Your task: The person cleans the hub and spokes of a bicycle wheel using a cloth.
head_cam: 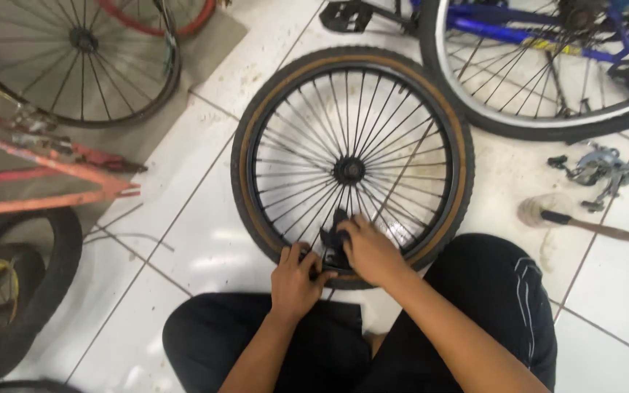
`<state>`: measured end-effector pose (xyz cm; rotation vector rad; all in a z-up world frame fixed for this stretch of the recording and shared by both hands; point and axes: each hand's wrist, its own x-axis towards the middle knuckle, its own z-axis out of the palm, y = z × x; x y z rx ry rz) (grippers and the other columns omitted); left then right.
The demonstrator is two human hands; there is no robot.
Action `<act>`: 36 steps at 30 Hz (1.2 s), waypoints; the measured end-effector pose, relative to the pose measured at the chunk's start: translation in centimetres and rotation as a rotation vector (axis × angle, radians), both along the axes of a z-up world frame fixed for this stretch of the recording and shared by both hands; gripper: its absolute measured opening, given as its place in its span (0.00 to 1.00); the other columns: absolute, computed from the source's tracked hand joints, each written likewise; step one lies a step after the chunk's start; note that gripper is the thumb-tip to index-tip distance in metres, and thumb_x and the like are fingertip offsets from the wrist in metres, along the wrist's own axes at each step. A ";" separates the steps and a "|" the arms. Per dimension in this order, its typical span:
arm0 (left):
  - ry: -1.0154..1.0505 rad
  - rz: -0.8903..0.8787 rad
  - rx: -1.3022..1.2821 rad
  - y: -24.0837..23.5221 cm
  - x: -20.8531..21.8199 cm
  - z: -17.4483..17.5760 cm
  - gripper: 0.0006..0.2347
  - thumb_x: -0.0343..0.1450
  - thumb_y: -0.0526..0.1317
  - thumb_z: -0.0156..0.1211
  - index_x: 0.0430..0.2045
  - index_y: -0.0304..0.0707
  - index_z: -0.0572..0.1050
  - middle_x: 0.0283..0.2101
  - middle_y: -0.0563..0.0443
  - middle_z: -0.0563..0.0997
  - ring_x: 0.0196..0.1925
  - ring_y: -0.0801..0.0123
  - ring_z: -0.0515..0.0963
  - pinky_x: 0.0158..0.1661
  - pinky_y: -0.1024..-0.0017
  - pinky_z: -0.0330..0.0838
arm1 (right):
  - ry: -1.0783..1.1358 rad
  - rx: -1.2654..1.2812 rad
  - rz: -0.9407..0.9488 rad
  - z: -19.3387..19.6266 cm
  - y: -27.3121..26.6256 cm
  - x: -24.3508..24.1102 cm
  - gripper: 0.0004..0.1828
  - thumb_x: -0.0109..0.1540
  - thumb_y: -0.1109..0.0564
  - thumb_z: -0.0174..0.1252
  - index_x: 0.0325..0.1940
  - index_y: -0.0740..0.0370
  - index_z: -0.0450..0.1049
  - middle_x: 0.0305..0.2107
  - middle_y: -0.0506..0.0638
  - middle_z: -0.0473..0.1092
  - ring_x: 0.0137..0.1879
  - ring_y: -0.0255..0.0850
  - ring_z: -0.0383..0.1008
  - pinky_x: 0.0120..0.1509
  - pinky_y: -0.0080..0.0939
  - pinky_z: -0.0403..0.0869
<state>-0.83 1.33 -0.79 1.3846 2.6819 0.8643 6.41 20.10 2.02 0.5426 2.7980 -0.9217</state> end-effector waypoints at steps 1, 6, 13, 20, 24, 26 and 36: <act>-0.001 -0.002 0.000 0.3 -0.2 0.4 0.17 0.60 0.51 0.75 0.20 0.50 0.68 0.42 0.50 0.74 0.36 0.54 0.77 0.37 0.66 0.74 | -0.001 0.000 -0.002 0.1 0.6 0.0 0.18 0.64 0.55 0.51 0.59 0.54 0.70 0.51 0.59 0.67 0.54 0.65 0.75 0.53 0.62 0.78; -0.043 -0.008 -0.058 0.2 0.1 1.5 0.16 0.64 0.51 0.73 0.23 0.48 0.69 0.43 0.48 0.74 0.35 0.55 0.77 0.35 0.65 0.74 | 0.024 -0.148 -0.011 7.9 1.8 -0.2 0.19 0.64 0.55 0.52 0.59 0.55 0.72 0.48 0.64 0.70 0.55 0.70 0.74 0.57 0.67 0.73; -0.052 -0.021 -0.057 0.3 0.1 1.0 0.16 0.63 0.51 0.74 0.23 0.48 0.69 0.43 0.49 0.74 0.36 0.55 0.78 0.35 0.67 0.75 | 0.058 0.061 0.111 3.2 1.9 0.6 0.19 0.63 0.58 0.55 0.59 0.53 0.70 0.53 0.60 0.64 0.54 0.67 0.73 0.52 0.63 0.78; -0.064 -0.004 -0.037 0.3 0.4 1.4 0.16 0.63 0.50 0.73 0.23 0.48 0.69 0.43 0.49 0.73 0.37 0.54 0.78 0.34 0.65 0.76 | -0.063 -0.192 0.075 5.7 1.5 2.4 0.20 0.62 0.59 0.54 0.59 0.52 0.71 0.54 0.63 0.68 0.55 0.68 0.74 0.54 0.62 0.77; -0.020 0.005 -0.010 0.4 0.4 0.6 0.17 0.61 0.51 0.75 0.22 0.48 0.69 0.42 0.51 0.74 0.36 0.55 0.77 0.35 0.66 0.75 | 0.224 -0.139 -0.190 3.7 2.2 0.6 0.21 0.69 0.50 0.51 0.67 0.42 0.66 0.56 0.57 0.64 0.53 0.61 0.75 0.51 0.57 0.78; -0.020 0.012 -0.013 0.2 0.5 0.5 0.17 0.60 0.50 0.75 0.22 0.48 0.69 0.41 0.51 0.74 0.37 0.56 0.77 0.35 0.66 0.75 | 0.169 -0.017 -0.094 3.3 1.7 0.3 0.29 0.64 0.46 0.58 0.69 0.45 0.63 0.58 0.60 0.61 0.56 0.66 0.73 0.50 0.62 0.78; -0.017 0.019 -0.014 0.4 0.3 0.0 0.17 0.60 0.51 0.75 0.22 0.50 0.69 0.42 0.53 0.74 0.38 0.57 0.77 0.34 0.68 0.75 | 0.251 0.419 0.086 -1.6 2.8 0.4 0.25 0.63 0.61 0.57 0.64 0.41 0.70 0.52 0.55 0.65 0.49 0.56 0.79 0.41 0.49 0.82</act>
